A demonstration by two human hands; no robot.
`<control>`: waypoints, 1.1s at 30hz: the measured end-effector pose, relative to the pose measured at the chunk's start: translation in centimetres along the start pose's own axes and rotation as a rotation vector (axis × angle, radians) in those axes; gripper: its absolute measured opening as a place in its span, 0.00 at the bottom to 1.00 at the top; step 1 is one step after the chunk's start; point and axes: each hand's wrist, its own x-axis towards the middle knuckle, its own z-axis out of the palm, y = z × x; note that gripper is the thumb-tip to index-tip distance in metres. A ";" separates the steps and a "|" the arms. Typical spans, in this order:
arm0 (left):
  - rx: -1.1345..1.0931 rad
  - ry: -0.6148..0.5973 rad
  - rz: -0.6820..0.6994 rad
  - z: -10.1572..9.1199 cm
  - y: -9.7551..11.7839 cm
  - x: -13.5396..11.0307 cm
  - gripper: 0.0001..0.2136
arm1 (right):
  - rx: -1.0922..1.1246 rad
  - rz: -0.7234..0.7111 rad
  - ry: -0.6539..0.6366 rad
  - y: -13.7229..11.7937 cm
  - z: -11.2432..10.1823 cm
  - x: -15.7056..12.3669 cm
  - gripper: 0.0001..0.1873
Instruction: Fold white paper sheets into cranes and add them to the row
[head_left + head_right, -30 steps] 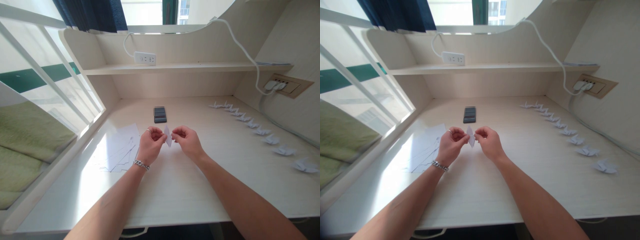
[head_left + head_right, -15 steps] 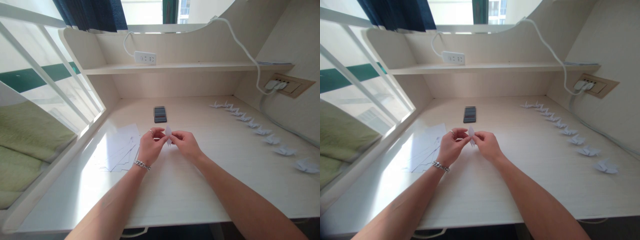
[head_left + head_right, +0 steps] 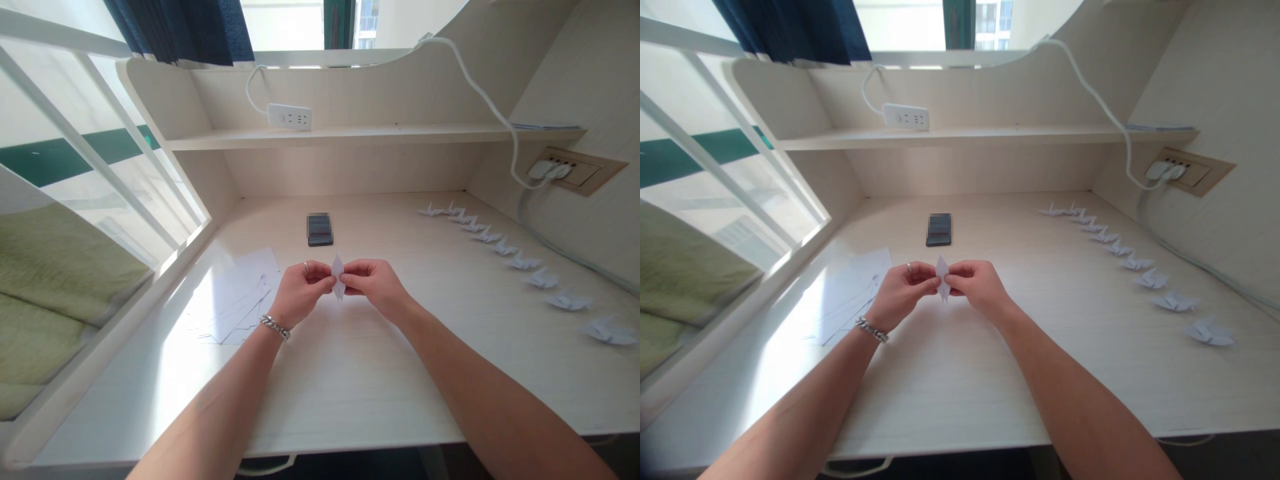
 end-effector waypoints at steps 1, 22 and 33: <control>-0.029 -0.008 -0.019 0.0 0.2 0.0 0.11 | 0.013 0.009 -0.003 -0.1 0.0 0.0 0.13; -0.061 0.004 0.013 0.0 0.7 -0.3 0.06 | -0.095 -0.088 -0.024 0.4 -0.3 0.1 0.12; -0.031 0.063 0.090 -0.3 0.0 0.0 0.11 | -0.348 -0.358 0.029 0.9 -0.1 -0.2 0.07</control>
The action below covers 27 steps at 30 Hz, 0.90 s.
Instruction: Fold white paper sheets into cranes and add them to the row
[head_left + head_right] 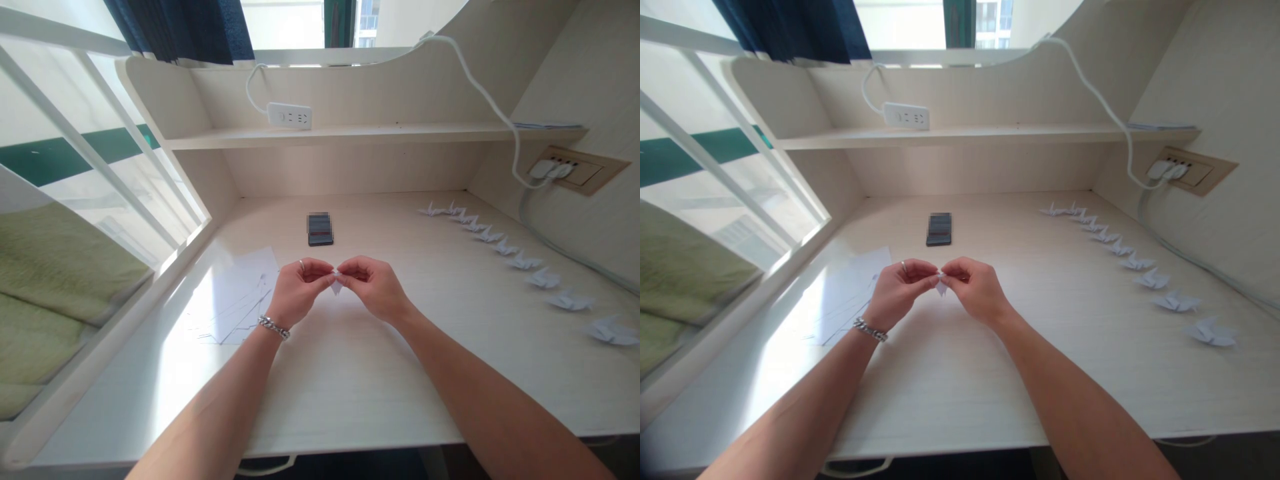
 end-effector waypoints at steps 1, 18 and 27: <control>-0.001 0.005 0.009 0.0 -0.1 0.0 0.11 | -0.002 -0.005 0.001 0.0 0.0 0.0 0.07; 0.043 0.036 -0.042 0.3 0.0 0.0 0.07 | 0.152 0.153 -0.021 -0.1 -0.1 0.4 0.07; 0.013 0.070 -0.047 0.8 0.2 -0.2 0.07 | 0.170 0.177 -0.087 0.2 0.2 0.4 0.09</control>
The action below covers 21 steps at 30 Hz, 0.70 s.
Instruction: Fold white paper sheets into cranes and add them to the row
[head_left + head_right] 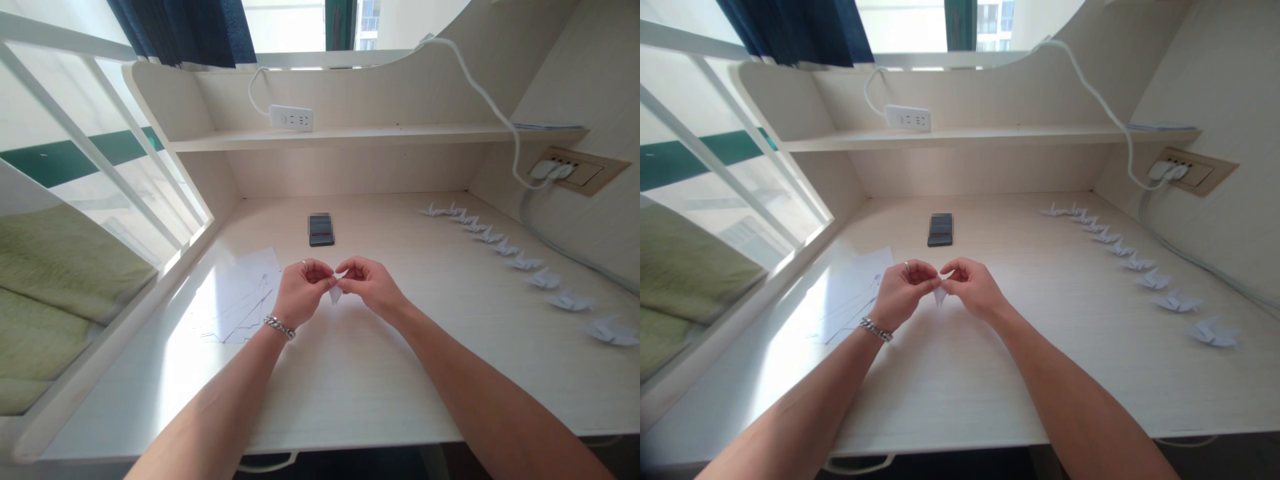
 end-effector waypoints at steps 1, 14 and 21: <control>0.010 0.009 0.005 0.0 -0.2 0.0 0.07 | -0.038 0.017 -0.014 0.1 -0.1 0.0 0.09; 0.146 -0.063 0.033 0.1 -1.3 0.4 0.13 | -0.155 -0.085 0.130 0.6 -0.7 0.5 0.11; 0.153 -0.057 0.083 0.0 -1.5 0.3 0.11 | -0.342 -0.101 0.086 -0.1 -0.5 0.0 0.10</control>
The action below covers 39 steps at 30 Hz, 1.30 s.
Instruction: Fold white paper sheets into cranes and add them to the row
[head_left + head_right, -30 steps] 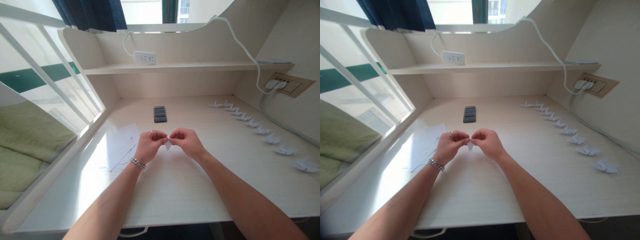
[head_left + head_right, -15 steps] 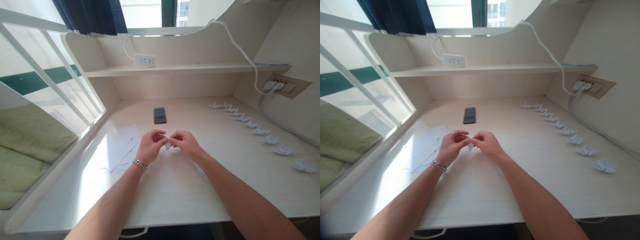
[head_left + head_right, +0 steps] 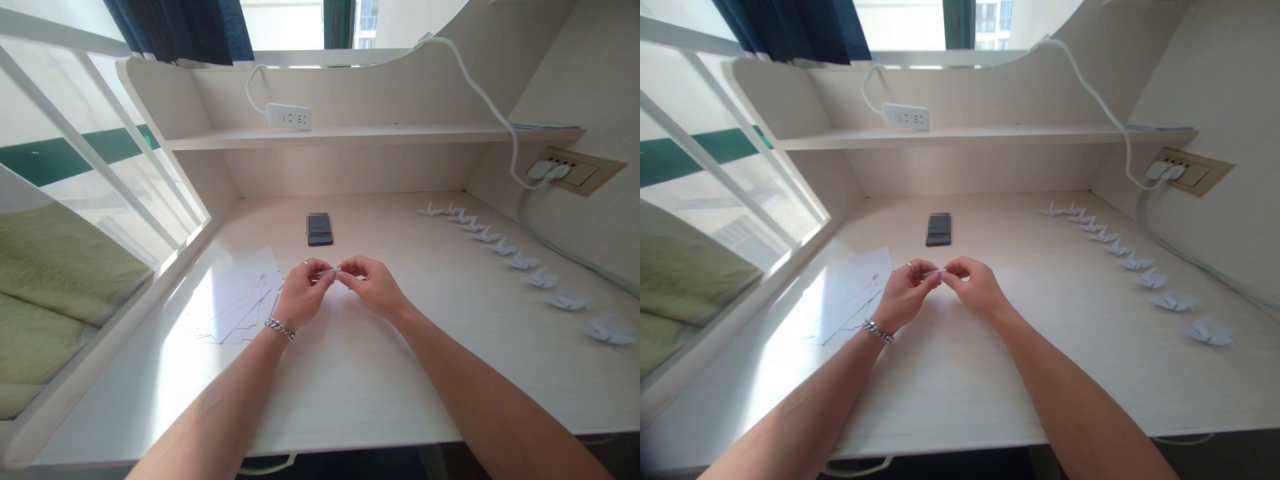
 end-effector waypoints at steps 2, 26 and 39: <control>0.009 -0.011 0.010 0.0 0.0 -0.1 0.12 | -0.013 -0.003 0.007 -0.1 0.1 -0.1 0.10; -0.112 0.101 0.002 -0.3 -0.2 0.3 0.14 | 0.542 0.274 -0.109 -0.4 -0.2 -0.1 0.14; -0.165 0.016 0.011 0.0 0.2 -0.2 0.12 | 0.472 0.208 -0.034 -0.3 0.0 0.0 0.16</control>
